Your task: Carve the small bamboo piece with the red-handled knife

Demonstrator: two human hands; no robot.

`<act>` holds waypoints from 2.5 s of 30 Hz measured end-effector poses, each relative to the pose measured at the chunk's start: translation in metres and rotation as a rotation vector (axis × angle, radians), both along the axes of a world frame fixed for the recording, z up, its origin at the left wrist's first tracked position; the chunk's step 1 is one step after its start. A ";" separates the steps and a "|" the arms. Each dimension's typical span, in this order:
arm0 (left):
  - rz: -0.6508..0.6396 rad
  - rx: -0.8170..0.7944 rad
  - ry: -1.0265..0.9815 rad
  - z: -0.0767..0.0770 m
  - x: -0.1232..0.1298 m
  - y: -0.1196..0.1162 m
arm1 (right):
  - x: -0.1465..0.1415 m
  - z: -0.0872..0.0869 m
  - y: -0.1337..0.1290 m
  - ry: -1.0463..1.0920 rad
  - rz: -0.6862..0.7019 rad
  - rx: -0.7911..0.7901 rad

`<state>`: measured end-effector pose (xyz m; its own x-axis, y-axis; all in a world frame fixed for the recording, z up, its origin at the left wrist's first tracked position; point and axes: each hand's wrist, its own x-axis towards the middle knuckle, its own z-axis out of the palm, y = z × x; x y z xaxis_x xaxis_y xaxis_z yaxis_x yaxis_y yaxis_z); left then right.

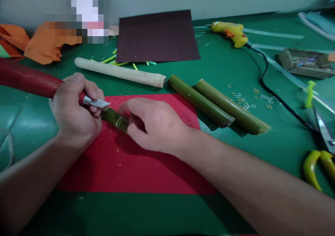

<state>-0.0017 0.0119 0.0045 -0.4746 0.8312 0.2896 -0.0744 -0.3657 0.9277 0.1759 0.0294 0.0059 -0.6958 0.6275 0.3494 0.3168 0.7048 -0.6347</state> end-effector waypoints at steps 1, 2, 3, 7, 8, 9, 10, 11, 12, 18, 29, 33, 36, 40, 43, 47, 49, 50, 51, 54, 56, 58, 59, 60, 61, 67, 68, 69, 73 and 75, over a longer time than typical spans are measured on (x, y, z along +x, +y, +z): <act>-0.001 -0.005 -0.008 0.000 0.000 0.000 | 0.002 -0.002 0.005 0.021 0.074 0.042; 0.005 -0.011 -0.016 0.001 0.000 0.001 | 0.003 -0.005 0.009 0.047 0.135 0.073; 0.019 -0.019 -0.022 0.002 0.000 0.001 | 0.003 -0.007 0.013 0.079 0.166 0.104; 0.080 -0.062 -0.006 0.005 -0.002 0.005 | 0.003 -0.008 0.019 0.007 0.295 0.156; 0.094 -0.068 0.000 0.005 -0.003 0.006 | 0.002 -0.006 0.019 -0.036 0.305 0.169; 0.112 -0.067 0.001 0.006 -0.004 0.007 | 0.002 -0.005 0.018 -0.076 0.304 0.186; 0.133 -0.060 -0.004 0.006 -0.004 0.008 | 0.002 -0.003 0.016 -0.114 0.300 0.201; 0.158 -0.049 -0.013 0.006 -0.005 0.009 | 0.003 -0.001 0.015 -0.141 0.294 0.216; 0.178 -0.042 -0.024 0.006 -0.005 0.009 | 0.003 0.000 0.013 -0.161 0.283 0.225; 0.197 -0.030 -0.059 0.007 -0.007 0.012 | 0.000 -0.002 0.009 -0.163 0.266 0.261; 0.125 -0.005 -0.069 0.026 -0.008 0.007 | -0.005 -0.012 0.010 -0.219 0.159 0.428; 0.124 0.007 -0.113 0.037 -0.003 0.006 | -0.006 -0.012 0.011 -0.195 0.188 0.433; 0.080 0.036 -0.080 0.041 -0.001 0.004 | -0.008 -0.013 0.012 -0.196 0.157 0.436; 0.051 0.048 -0.038 0.040 -0.002 0.002 | -0.009 -0.015 0.014 -0.222 0.151 0.430; 0.022 0.008 -0.031 0.038 -0.003 0.002 | -0.009 -0.014 0.013 -0.216 0.166 0.411; 0.024 0.015 -0.055 0.037 -0.003 0.002 | -0.006 -0.010 0.013 -0.217 0.168 0.412; 0.028 0.038 -0.076 0.038 -0.003 0.004 | -0.003 -0.008 0.013 -0.210 0.157 0.418; 0.022 0.039 -0.076 0.038 -0.003 0.005 | -0.002 -0.008 0.014 -0.202 0.150 0.412; 0.018 0.039 -0.068 0.038 -0.004 0.005 | 0.000 -0.007 0.015 -0.195 0.144 0.399; -0.004 0.022 0.003 0.035 -0.006 0.006 | 0.003 -0.007 0.016 -0.180 0.112 0.359; -0.011 -0.013 0.082 0.029 -0.007 0.005 | 0.003 -0.006 0.015 -0.197 0.077 0.354; -0.015 -0.050 0.175 0.021 -0.007 0.003 | 0.002 -0.005 0.013 -0.226 0.035 0.357; -0.025 -0.056 0.206 0.018 -0.006 0.002 | 0.001 -0.004 0.012 -0.241 0.020 0.353; -0.038 -0.075 0.222 0.014 -0.006 0.000 | 0.000 -0.004 0.011 -0.256 0.010 0.347; -0.048 -0.098 0.253 0.012 -0.006 -0.001 | -0.001 -0.003 0.010 -0.266 0.006 0.345; -0.117 -0.226 0.377 0.015 -0.006 -0.009 | -0.004 -0.004 0.007 -0.232 0.074 0.371; -0.129 -0.233 0.392 0.016 -0.006 -0.009 | -0.004 -0.005 0.007 -0.224 0.077 0.375; -0.144 -0.244 0.406 0.016 -0.007 -0.009 | -0.004 -0.006 0.007 -0.219 0.076 0.377; -0.207 -0.310 0.431 0.015 -0.007 -0.007 | -0.004 -0.006 0.006 -0.238 0.069 0.332; -0.241 -0.318 0.449 0.014 -0.007 -0.008 | -0.004 -0.006 0.006 -0.261 0.070 0.289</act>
